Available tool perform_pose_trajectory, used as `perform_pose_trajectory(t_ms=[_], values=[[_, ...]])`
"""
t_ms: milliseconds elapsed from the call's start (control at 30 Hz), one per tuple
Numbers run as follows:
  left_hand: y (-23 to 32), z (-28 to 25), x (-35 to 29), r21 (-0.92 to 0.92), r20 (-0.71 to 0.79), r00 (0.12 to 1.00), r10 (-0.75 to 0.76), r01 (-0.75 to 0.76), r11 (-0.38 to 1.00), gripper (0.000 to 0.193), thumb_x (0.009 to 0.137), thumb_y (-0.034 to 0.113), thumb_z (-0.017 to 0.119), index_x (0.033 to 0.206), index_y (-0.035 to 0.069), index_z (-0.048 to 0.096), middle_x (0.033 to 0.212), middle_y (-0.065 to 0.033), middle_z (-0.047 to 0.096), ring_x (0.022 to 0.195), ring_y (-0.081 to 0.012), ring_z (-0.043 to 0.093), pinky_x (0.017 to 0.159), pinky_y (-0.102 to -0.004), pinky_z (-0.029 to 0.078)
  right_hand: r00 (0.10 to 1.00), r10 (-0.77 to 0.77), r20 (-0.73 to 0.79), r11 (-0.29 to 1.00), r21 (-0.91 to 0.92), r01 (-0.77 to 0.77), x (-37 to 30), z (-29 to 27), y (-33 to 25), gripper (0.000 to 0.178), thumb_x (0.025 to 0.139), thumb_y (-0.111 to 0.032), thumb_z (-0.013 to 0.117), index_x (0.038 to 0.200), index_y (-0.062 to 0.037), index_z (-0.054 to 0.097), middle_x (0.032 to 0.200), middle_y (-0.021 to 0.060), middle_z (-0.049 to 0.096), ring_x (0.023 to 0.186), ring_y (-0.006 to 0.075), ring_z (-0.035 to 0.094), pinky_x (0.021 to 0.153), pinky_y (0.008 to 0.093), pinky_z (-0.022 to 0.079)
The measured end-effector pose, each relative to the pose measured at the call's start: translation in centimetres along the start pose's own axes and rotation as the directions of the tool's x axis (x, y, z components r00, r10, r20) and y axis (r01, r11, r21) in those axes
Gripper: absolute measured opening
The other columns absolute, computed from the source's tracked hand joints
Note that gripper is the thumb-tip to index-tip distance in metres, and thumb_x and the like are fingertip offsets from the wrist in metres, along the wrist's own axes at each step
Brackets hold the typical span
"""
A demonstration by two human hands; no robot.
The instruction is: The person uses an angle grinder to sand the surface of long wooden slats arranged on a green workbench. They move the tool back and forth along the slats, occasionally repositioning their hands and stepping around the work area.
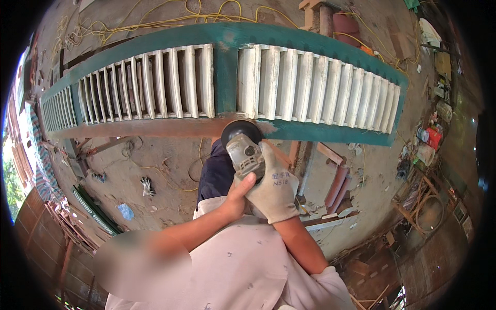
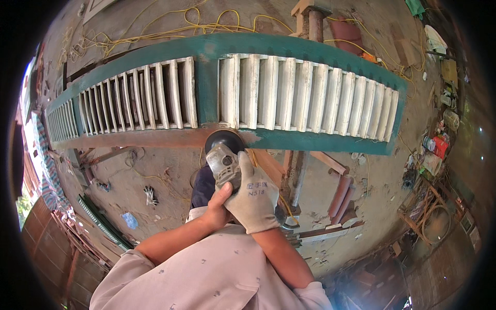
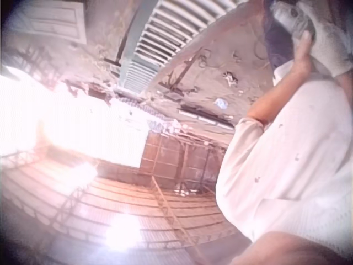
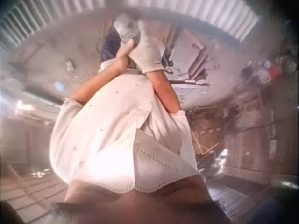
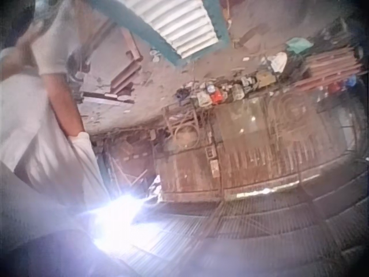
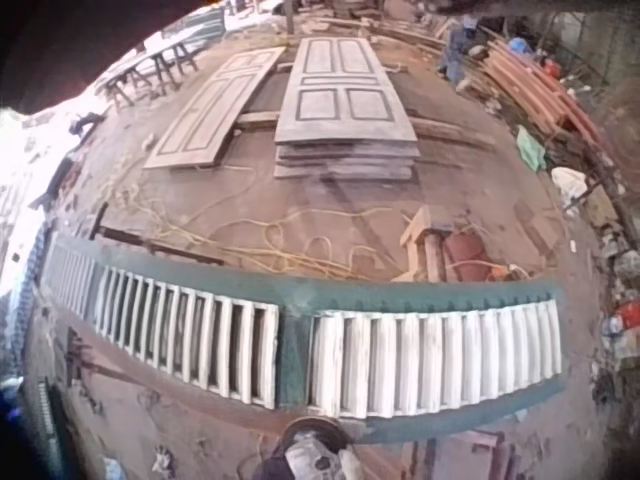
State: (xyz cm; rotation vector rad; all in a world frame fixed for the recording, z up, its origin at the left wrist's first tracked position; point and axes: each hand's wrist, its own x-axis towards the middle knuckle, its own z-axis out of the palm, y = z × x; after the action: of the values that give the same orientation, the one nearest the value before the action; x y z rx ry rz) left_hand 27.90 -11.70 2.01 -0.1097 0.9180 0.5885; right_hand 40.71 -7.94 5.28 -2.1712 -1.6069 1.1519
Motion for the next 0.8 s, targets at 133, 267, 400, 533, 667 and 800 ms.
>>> perform_pose_trajectory(t_ms=[133, 267, 400, 533, 667, 800], values=[[-0.5, 0.5, 0.9, 0.045, 0.027, 1.0, -0.004, 0.003, 0.999, 0.08, 0.099, 0.053, 0.074, 0.158, 0.006, 0.047, 0.15, -0.0109, 0.059, 0.138, -0.0236, 0.057, 0.118, -0.0398, 0.044, 0.999, 0.049, -0.017, 0.998, 0.038, -0.048, -0.4, 0.2, 1.5, 0.084, 0.08, -0.037, 0.085, 0.151, -0.0046, 0.053, 0.112, 0.0216, 0.075, 0.101, 0.0397, 0.076, 0.089, 0.051, 0.059], [-1.9, 2.0, 2.7, 0.107, 0.09, 0.996, 0.007, -0.016, 0.994, 0.072, 0.102, 0.048, 0.071, 0.155, 0.004, 0.051, 0.148, -0.0089, 0.061, 0.136, -0.0209, 0.057, 0.117, -0.037, 0.043, 0.995, 0.029, -0.094, 1.0, 0.004, -0.029, -0.5, -1.3, 4.0, 0.083, 0.081, -0.039, 0.084, 0.15, -0.0054, 0.053, 0.111, 0.0212, 0.076, 0.097, 0.0414, 0.077, 0.085, 0.0496, 0.061], [-3.9, 3.8, 4.3, 0.185, 0.132, 0.991, -0.014, -0.011, 0.983, 0.065, 0.105, 0.046, 0.068, 0.151, 0.002, 0.056, 0.143, -0.0087, 0.064, 0.132, -0.0199, 0.059, 0.116, -0.0359, 0.043, 0.98, 0.158, -0.124, 0.987, 0.052, -0.152, -1.1, -3.4, 5.4, 0.08, 0.08, -0.04, 0.087, 0.147, -0.0091, 0.055, 0.117, 0.0191, 0.077, 0.102, 0.0395, 0.078, 0.086, 0.0481, 0.061], [-5.4, 5.7, 6.2, 0.259, 0.213, 0.975, -0.065, 0.008, 0.966, 0.063, 0.106, 0.045, 0.07, 0.149, 0.001, 0.058, 0.14, -0.0085, 0.067, 0.131, -0.0193, 0.06, 0.115, -0.036, 0.045, 0.949, 0.198, -0.246, 0.98, 0.079, -0.184, -2.2, -4.4, 8.2, 0.08, 0.079, -0.037, 0.09, 0.146, -0.0127, 0.055, 0.113, 0.017, 0.078, 0.1, 0.0386, 0.079, 0.086, 0.0482, 0.061], [-5.3, 5.6, 5.6, 0.229, 0.201, 0.977, -0.068, 0.021, 0.973, 0.065, 0.105, 0.046, 0.07, 0.15, 0.002, 0.058, 0.144, -0.0084, 0.065, 0.135, -0.0202, 0.058, 0.118, -0.0358, 0.042, 0.95, 0.231, -0.212, 0.97, 0.123, -0.208, -2.3, -4.4, 7.4, 0.079, 0.079, -0.034, 0.09, 0.146, -0.0109, 0.055, 0.113, 0.0171, 0.078, 0.099, 0.0386, 0.079, 0.086, 0.0474, 0.061], [-3.7, 2.3, 2.9, 0.141, 0.091, 0.996, -0.008, -0.005, 0.99, 0.078, 0.101, 0.05, 0.072, 0.158, 0.004, 0.048, 0.151, -0.0103, 0.059, 0.139, -0.0226, 0.056, 0.121, -0.0391, 0.041, 0.99, 0.113, -0.081, 0.99, 0.089, -0.105, -1.7, -1.7, 4.8, 0.085, 0.08, -0.038, 0.086, 0.152, -0.0077, 0.052, 0.117, 0.0217, 0.076, 0.102, 0.0417, 0.077, 0.088, 0.0509, 0.06]])
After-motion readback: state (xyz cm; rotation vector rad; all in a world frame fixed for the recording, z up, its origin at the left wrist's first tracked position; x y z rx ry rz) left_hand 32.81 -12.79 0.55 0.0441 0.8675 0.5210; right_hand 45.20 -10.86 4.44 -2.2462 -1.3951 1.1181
